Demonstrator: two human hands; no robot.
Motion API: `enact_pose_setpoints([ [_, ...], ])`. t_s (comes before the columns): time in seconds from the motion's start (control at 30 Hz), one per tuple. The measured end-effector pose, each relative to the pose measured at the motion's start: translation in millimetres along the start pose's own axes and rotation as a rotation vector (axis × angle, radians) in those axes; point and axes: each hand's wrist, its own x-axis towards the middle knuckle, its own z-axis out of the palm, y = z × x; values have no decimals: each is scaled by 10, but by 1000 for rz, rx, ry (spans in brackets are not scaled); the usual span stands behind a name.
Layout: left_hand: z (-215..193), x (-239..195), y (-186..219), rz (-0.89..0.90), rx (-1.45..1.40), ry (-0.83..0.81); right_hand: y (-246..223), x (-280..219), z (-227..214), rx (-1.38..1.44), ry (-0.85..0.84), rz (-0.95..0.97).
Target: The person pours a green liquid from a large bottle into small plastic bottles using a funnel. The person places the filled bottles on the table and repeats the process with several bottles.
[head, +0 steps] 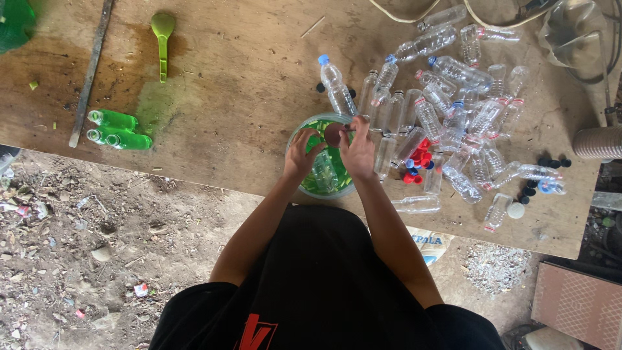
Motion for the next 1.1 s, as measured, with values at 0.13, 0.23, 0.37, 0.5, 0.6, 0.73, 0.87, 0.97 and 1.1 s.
enact_pose_setpoints([
  [0.13,2,-6,-10,8,-25,-4,68,-2,32,-143,-22,-137],
  [0.23,0,-13,-19,15,-31,-5,218,-51,103,-216,-107,-137],
  [0.37,0,-18,-37,-11,-6,-26,398,-152,259,-276,-255,-52],
  [0.5,1,-10,-24,18,-23,-9,363,-212,319,-222,-282,-95],
  [0.6,-4,36,62,44,-62,3,200,-203,240,-41,-380,-181],
  [0.73,-97,112,325,66,-103,30,-106,-79,199,68,-352,-157],
  [0.87,-228,231,611,14,-159,75,-325,105,122,61,-412,57],
  [0.97,-386,337,785,17,-157,138,-521,272,84,92,-382,-8],
  [1.1,-626,421,937,64,-148,245,-782,469,93,149,-422,-202],
])
